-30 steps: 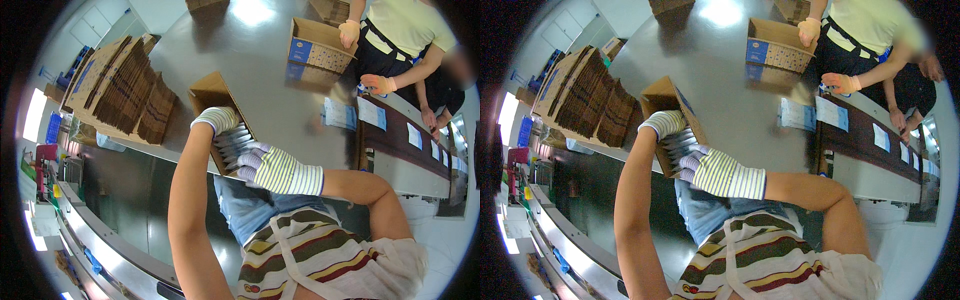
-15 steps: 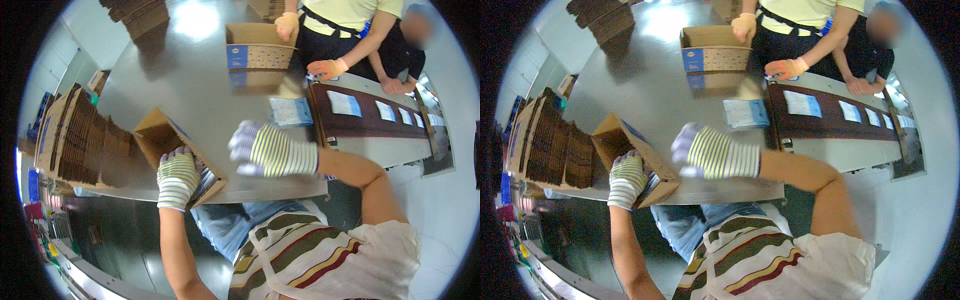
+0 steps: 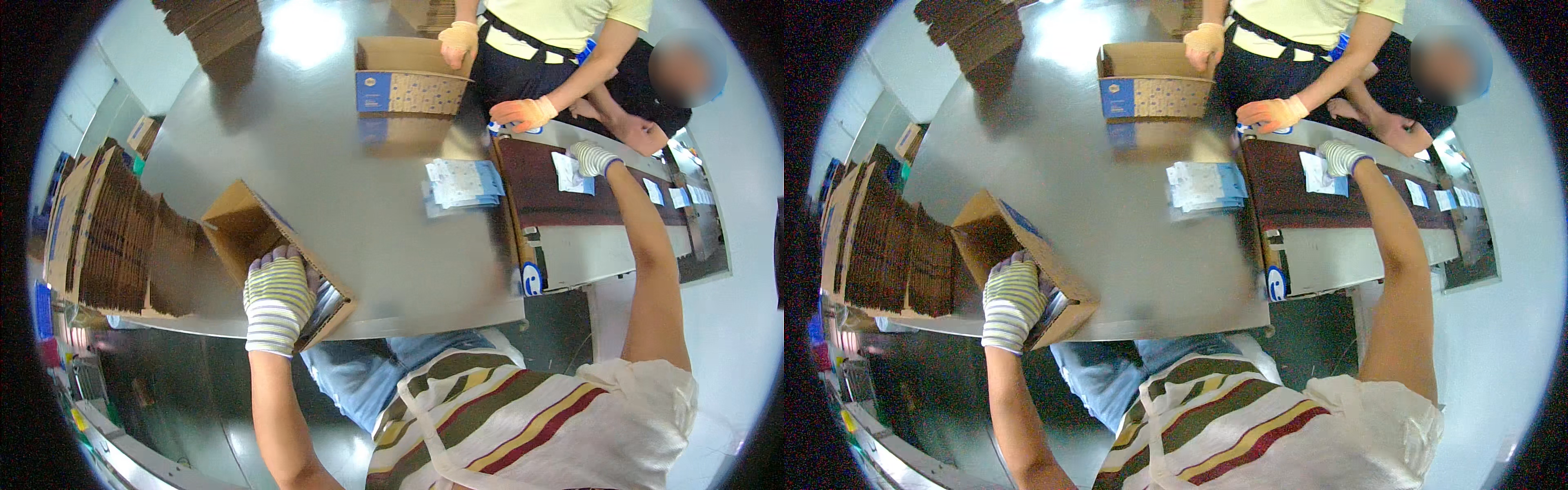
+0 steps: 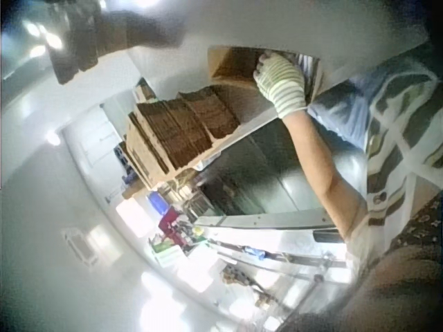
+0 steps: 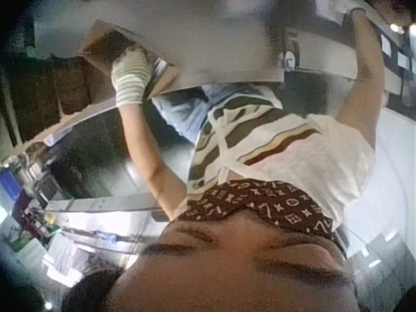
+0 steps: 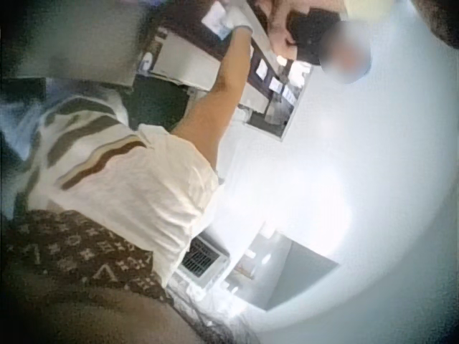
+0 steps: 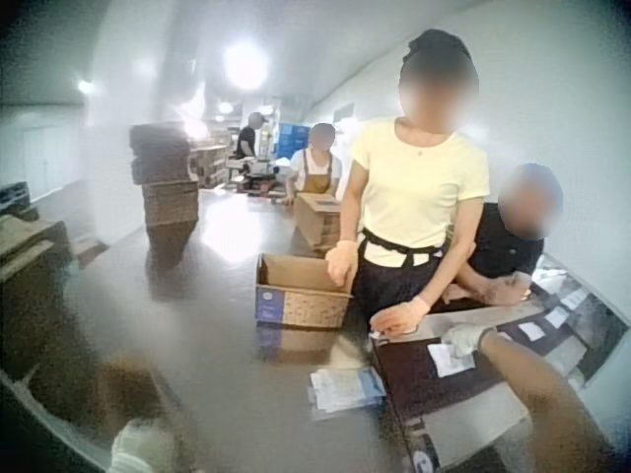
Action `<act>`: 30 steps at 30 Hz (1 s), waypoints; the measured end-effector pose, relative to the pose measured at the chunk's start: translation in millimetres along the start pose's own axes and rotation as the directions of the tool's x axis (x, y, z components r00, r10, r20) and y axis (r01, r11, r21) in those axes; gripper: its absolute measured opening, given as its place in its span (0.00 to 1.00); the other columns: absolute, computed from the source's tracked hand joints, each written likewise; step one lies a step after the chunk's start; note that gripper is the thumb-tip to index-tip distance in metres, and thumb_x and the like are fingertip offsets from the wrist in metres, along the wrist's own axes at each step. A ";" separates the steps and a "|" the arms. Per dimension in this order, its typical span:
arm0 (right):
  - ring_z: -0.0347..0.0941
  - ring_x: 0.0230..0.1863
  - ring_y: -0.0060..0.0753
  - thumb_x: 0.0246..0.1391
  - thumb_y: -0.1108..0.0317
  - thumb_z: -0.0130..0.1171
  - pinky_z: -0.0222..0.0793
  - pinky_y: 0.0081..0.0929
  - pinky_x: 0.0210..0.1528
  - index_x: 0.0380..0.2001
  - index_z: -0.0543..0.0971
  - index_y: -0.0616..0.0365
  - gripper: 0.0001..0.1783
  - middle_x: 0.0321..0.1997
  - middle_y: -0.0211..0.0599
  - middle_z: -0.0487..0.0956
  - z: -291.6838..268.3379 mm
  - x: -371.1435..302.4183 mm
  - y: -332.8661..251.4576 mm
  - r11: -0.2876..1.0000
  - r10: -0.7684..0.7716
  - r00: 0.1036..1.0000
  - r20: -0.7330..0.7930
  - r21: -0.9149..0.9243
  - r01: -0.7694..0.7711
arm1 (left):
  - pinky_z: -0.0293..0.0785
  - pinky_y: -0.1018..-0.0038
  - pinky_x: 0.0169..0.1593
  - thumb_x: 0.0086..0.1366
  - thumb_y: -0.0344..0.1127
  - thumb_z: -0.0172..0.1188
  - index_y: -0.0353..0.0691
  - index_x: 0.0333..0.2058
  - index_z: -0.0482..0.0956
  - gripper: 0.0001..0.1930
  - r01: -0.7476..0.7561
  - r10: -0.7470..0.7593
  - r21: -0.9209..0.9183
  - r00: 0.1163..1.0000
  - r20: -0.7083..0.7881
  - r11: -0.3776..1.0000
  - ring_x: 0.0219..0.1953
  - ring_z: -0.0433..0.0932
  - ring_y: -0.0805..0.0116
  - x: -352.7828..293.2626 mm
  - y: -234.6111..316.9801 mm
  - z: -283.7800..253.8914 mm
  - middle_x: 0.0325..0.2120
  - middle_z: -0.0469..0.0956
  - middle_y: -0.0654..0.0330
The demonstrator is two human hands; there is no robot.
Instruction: The person picks up stacks of blue and white packets from a table and places them into small cardboard boxes, occasionally picking up a new flattened box from a stack to fold it open for filling.
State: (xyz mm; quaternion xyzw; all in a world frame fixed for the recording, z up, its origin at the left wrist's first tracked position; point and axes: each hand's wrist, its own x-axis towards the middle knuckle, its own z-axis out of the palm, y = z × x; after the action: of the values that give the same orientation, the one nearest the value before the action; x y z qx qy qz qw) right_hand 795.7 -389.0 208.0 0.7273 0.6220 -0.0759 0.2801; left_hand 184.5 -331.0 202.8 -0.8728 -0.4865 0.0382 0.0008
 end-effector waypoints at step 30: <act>0.65 0.40 0.29 0.48 0.63 0.52 0.59 0.32 0.47 0.38 0.71 0.43 0.11 0.39 0.28 0.70 -14.8 -91.9 -319.6 0.769 -0.635 0.171 -0.753 -0.637 0.054 | 0.67 0.63 0.51 0.59 0.46 0.49 0.35 0.42 0.73 0.20 0.067 -0.066 -0.029 0.997 0.034 0.997 0.46 0.73 0.56 -9.3 -5.5 -4.1 0.41 0.74 0.50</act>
State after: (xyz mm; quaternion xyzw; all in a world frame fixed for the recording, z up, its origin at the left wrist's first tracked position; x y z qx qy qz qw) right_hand 469.7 -438.6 162.5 0.3574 0.8102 0.4645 -0.0104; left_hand 175.3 -335.8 207.6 -0.8553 -0.5157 0.0455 -0.0191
